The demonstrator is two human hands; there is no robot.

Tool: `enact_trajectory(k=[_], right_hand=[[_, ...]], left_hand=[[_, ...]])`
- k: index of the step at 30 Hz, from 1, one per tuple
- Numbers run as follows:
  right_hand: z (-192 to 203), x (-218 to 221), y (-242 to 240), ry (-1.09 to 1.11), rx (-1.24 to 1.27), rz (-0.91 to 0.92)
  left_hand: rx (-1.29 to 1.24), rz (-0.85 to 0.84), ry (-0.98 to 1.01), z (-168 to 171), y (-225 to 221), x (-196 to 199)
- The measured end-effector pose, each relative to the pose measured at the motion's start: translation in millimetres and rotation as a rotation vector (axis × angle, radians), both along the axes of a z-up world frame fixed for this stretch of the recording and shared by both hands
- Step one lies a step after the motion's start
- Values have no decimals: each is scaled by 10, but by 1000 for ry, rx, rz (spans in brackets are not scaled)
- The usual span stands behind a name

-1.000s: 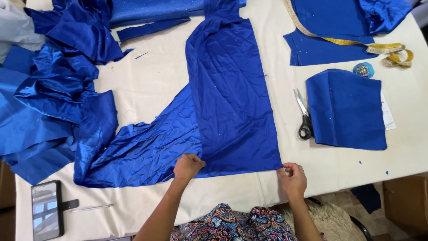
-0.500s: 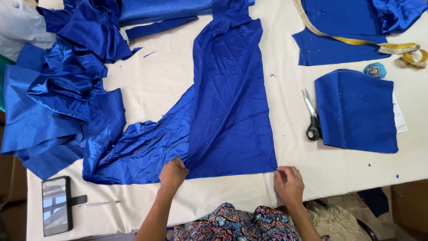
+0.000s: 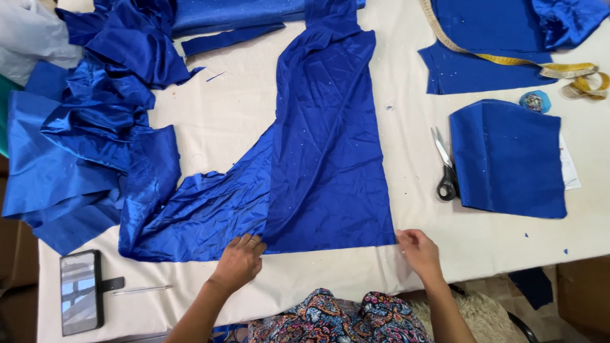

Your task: The person is smoothing out blue fabric on a work table and pinning a pattern piece to it to prepare for sewing.

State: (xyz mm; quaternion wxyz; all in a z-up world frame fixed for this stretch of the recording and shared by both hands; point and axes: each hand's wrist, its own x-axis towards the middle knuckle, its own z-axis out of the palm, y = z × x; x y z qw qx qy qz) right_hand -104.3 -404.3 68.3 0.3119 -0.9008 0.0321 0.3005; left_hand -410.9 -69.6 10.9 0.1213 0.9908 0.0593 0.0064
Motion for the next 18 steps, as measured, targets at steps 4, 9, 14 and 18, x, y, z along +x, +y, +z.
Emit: enact_trajectory(k=[4,9,14,18], right_hand=[[-200,70,56,29,-148,163],[-349,82,7,-8,-155,146],[-424,77,-61,-27,-128,83],[-84,59,34,4,-82,27]], left_hand=[[14,-41,-27,-55,39,45],[56,-59,-49,-272,101,83],[70,-58,-44,-384,98,80],[33,-71,-25,-261,51,145]])
